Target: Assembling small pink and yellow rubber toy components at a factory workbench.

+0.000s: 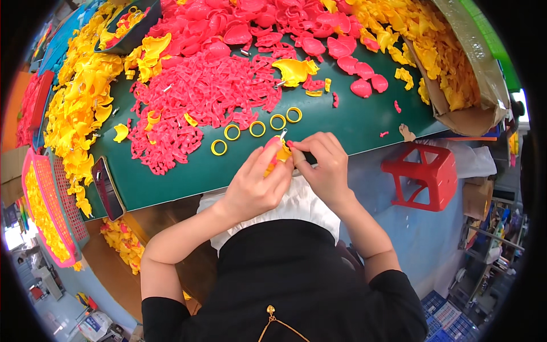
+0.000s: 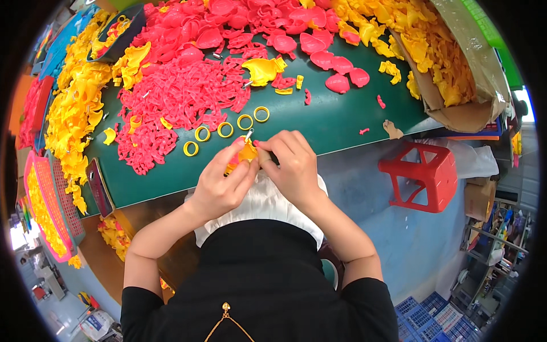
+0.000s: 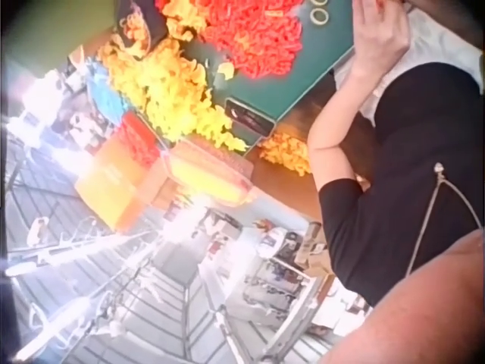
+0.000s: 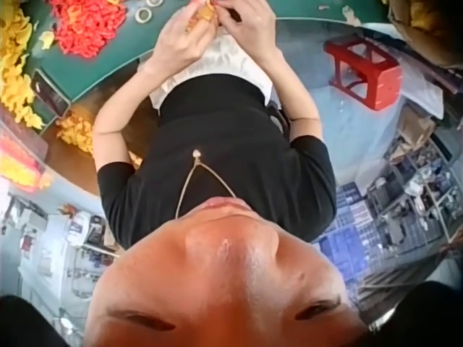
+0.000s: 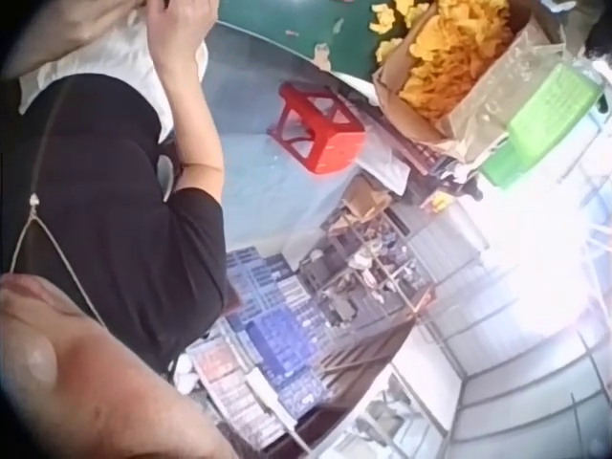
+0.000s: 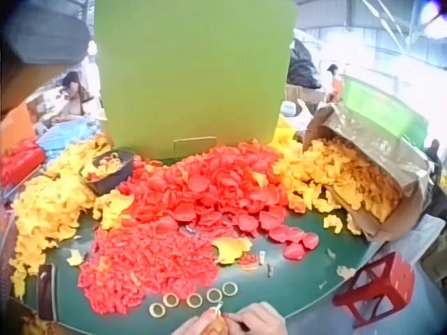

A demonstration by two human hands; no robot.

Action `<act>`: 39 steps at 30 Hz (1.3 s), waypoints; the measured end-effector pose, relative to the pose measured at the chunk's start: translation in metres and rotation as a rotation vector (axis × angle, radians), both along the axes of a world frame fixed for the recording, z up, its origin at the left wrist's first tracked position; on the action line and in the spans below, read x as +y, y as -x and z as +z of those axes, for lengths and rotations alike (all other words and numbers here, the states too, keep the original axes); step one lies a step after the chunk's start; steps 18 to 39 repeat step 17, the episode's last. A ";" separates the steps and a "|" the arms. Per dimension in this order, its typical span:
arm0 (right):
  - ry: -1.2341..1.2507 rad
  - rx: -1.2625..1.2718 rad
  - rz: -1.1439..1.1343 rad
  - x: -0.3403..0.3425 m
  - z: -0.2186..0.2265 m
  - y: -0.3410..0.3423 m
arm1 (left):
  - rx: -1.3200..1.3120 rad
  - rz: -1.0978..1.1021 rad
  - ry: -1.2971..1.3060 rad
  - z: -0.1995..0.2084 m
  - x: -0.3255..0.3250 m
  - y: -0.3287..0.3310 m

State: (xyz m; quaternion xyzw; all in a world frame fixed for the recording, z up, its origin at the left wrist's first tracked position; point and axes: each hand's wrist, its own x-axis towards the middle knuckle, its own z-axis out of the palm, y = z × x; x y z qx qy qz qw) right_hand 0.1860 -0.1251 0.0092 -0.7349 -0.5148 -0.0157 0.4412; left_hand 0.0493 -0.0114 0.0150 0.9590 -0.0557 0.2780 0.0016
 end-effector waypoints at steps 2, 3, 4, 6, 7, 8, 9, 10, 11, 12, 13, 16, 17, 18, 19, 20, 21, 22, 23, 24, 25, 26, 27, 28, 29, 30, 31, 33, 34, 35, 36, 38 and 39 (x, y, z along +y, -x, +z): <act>-0.024 -0.023 -0.035 0.001 -0.002 0.000 | -0.058 -0.028 -0.010 0.000 0.003 -0.003; -0.038 0.017 -0.035 0.001 -0.003 0.000 | -0.057 -0.029 -0.011 0.001 0.004 -0.002; -0.051 0.056 -0.034 0.001 -0.003 0.000 | -0.053 -0.029 0.037 0.001 0.004 -0.002; -0.060 0.077 -0.034 0.001 -0.002 -0.002 | -0.048 -0.027 0.084 0.001 0.004 -0.002; -0.067 0.098 -0.034 0.001 -0.002 -0.002 | -0.051 -0.032 0.077 0.001 0.004 -0.003; -0.067 0.099 -0.034 0.001 -0.003 -0.001 | -0.054 -0.038 0.071 0.001 0.004 -0.003; -0.054 0.065 -0.028 0.002 -0.003 0.001 | -0.053 -0.038 0.071 0.000 0.004 -0.004; -0.040 0.031 -0.021 0.002 -0.003 0.001 | -0.069 -0.028 0.052 -0.002 0.004 -0.004; -0.039 0.032 -0.023 0.002 -0.005 0.001 | -0.084 -0.019 0.033 -0.003 0.004 -0.004; -0.045 0.000 -0.023 0.001 -0.008 0.001 | -0.083 -0.021 0.035 -0.003 0.004 -0.005; -0.051 -0.033 -0.025 0.001 -0.009 0.001 | -0.088 -0.027 0.033 -0.003 0.005 -0.006; -0.003 -0.121 0.004 -0.007 -0.002 0.002 | -0.102 -0.056 0.056 -0.007 0.005 -0.003; 0.044 -0.092 0.040 -0.010 0.004 0.001 | -0.118 -0.079 0.078 -0.010 0.007 -0.005; 0.044 -0.092 0.040 -0.010 0.004 0.001 | -0.118 -0.079 0.078 -0.010 0.007 -0.005; 0.044 -0.092 0.040 -0.010 0.004 0.001 | -0.118 -0.079 0.078 -0.010 0.007 -0.005; 0.044 -0.092 0.040 -0.010 0.004 0.001 | -0.118 -0.079 0.078 -0.010 0.007 -0.005; 0.044 -0.092 0.040 -0.010 0.004 0.001 | -0.118 -0.079 0.078 -0.010 0.007 -0.005; 0.044 -0.092 0.040 -0.010 0.004 0.001 | -0.118 -0.079 0.078 -0.010 0.007 -0.005; 0.044 -0.092 0.040 -0.010 0.004 0.001 | -0.118 -0.079 0.078 -0.010 0.007 -0.005; 0.044 -0.092 0.040 -0.010 0.004 0.001 | -0.118 -0.079 0.078 -0.010 0.007 -0.005; 0.044 -0.092 0.040 -0.010 0.004 0.001 | -0.118 -0.079 0.078 -0.010 0.007 -0.005; 0.044 -0.092 0.040 -0.010 0.004 0.001 | -0.118 -0.079 0.078 -0.010 0.007 -0.005; 0.044 -0.092 0.040 -0.010 0.004 0.001 | -0.118 -0.079 0.078 -0.010 0.007 -0.005; 0.044 -0.092 0.040 -0.010 0.004 0.001 | -0.118 -0.079 0.078 -0.010 0.007 -0.005; 0.044 -0.092 0.040 -0.010 0.004 0.001 | -0.118 -0.079 0.078 -0.010 0.007 -0.005; 0.044 -0.092 0.040 -0.010 0.004 0.001 | -0.118 -0.079 0.078 -0.010 0.007 -0.005; 0.044 -0.092 0.040 -0.010 0.004 0.001 | -0.118 -0.079 0.078 -0.010 0.007 -0.005; 0.044 -0.092 0.040 -0.010 0.004 0.001 | -0.118 -0.079 0.078 -0.010 0.007 -0.005; 0.044 -0.092 0.040 -0.010 0.004 0.001 | -0.118 -0.079 0.078 -0.010 0.007 -0.005; 0.044 -0.092 0.040 -0.010 0.004 0.001 | -0.118 -0.079 0.078 -0.010 0.007 -0.005; 0.044 -0.092 0.040 -0.010 0.004 0.001 | -0.118 -0.079 0.078 -0.010 0.007 -0.005; 0.044 -0.092 0.040 -0.010 0.004 0.001 | -0.118 -0.079 0.078 -0.010 0.007 -0.005; 0.044 -0.092 0.040 -0.010 0.004 0.001 | -0.118 -0.079 0.078 -0.010 0.007 -0.005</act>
